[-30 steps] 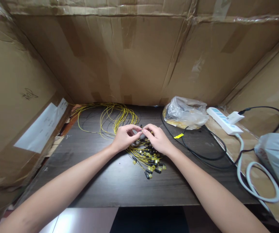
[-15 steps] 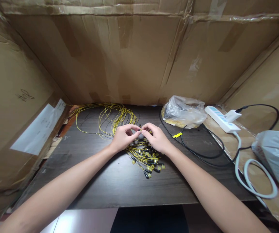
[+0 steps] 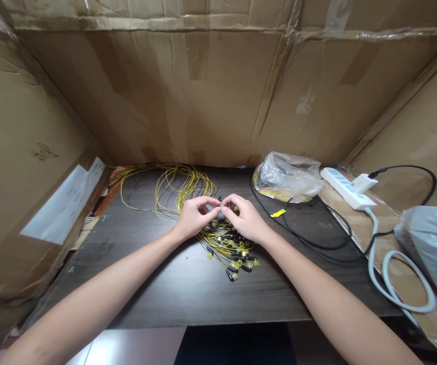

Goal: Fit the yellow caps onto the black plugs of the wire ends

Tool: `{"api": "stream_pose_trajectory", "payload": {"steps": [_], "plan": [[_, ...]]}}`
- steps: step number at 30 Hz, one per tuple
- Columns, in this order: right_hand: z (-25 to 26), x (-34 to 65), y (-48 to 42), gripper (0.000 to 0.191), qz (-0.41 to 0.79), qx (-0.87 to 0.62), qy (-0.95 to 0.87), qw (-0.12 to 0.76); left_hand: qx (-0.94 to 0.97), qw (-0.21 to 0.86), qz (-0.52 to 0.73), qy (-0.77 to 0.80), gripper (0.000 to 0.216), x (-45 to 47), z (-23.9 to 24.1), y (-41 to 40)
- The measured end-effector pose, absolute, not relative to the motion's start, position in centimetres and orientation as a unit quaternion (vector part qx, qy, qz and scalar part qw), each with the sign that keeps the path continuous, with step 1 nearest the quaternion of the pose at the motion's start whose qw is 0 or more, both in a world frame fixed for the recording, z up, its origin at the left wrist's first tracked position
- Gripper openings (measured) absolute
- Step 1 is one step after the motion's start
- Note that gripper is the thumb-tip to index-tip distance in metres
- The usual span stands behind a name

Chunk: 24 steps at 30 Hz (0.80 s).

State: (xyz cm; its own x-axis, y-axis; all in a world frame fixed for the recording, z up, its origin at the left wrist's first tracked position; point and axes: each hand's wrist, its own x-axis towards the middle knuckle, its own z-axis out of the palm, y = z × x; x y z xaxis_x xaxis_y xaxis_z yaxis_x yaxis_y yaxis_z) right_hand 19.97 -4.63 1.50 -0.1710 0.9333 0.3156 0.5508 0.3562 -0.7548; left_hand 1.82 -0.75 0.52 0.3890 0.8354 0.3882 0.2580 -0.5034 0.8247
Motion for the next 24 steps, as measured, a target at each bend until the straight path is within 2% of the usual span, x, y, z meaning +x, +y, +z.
{"api": "stream_pose_trajectory", "payload": {"steps": [6,12,14,19,21,24], "plan": [[1.27,20.05,-4.47,0.037,0.259,-0.516,-0.736,0.353,0.764,0.342,0.421,0.349,0.016,1.81,0.45,-0.82],[1.35,19.92,-4.60,0.011,0.241,-0.519,-0.721,0.391,0.761,0.341,0.418,0.361,0.019,1.78,0.37,-0.75],[1.32,19.91,-4.60,0.014,0.246,-0.516,-0.723,0.389,0.757,0.350,0.420,0.358,0.020,1.77,0.40,-0.74],[1.25,19.93,-4.47,0.036,0.263,-0.513,-0.732,0.362,0.759,0.349,0.423,0.350,0.018,1.81,0.55,-0.88],[1.31,19.93,-4.51,0.032,0.250,-0.517,-0.732,0.368,0.756,0.349,0.425,0.354,0.019,1.83,0.60,-0.93],[1.39,19.93,-4.66,0.014,0.237,-0.516,-0.723,0.393,0.749,0.359,0.427,0.358,0.021,1.84,0.61,-0.93]]}}
